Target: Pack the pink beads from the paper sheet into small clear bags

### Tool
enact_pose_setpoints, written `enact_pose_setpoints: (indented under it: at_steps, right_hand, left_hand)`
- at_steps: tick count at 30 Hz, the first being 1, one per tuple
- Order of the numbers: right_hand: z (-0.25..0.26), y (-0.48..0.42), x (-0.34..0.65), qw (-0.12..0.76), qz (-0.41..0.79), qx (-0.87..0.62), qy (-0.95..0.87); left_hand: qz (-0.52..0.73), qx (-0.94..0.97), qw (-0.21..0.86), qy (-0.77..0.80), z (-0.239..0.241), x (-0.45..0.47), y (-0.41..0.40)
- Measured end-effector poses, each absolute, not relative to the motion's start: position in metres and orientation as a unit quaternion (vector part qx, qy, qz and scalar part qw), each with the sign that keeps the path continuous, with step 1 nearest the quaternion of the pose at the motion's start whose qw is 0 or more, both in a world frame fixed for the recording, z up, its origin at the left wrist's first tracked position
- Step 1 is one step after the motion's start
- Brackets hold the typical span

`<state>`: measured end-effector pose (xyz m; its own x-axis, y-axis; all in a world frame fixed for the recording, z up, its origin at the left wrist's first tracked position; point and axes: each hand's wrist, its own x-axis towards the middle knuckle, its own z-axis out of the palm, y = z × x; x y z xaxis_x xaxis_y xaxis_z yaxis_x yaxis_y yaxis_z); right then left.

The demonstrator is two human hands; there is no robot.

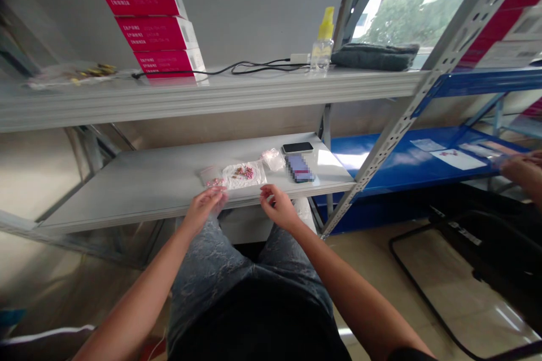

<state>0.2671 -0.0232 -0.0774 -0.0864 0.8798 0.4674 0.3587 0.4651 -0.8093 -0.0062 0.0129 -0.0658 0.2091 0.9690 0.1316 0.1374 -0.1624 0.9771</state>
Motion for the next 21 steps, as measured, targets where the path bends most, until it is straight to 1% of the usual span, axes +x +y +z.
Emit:
enact_pose_setpoints:
  at_steps: [2, 5, 7, 10, 13, 15, 21]
  right_hand:
    - [-0.068, 0.002, 0.266, 0.506, 0.228, -0.445, -0.703]
    - [-0.059, 0.046, 0.258, 0.476, 0.18, -0.455, -0.731]
    - [-0.058, 0.075, 0.249, 0.431, 0.144, -0.461, -0.763]
    - [-0.063, 0.108, 0.236, 0.354, 0.118, -0.474, -0.797]
    - [-0.07, 0.123, 0.227, 0.297, 0.103, -0.481, -0.818]
    - [-0.075, 0.125, 0.224, 0.272, 0.092, -0.479, -0.83]
    - [-0.084, 0.124, 0.223, 0.235, 0.067, -0.464, -0.851]
  left_hand:
    - [0.433, 0.691, 0.359, 0.453, -0.048, -0.018, 0.04]
    - [0.354, 0.799, 0.185, 0.45, -0.024, -0.025, 0.079]
    - [0.288, 0.844, 0.103, 0.44, -0.014, -0.023, 0.102]
    - [0.187, 0.888, 0.018, 0.42, -0.005, -0.013, 0.126]
    - [0.088, 0.915, -0.029, 0.392, 0.0, -0.001, 0.14]
    - [0.046, 0.923, -0.043, 0.379, 0.002, 0.005, 0.146]
    - [0.01, 0.937, -0.032, 0.347, 0.004, 0.016, 0.153]
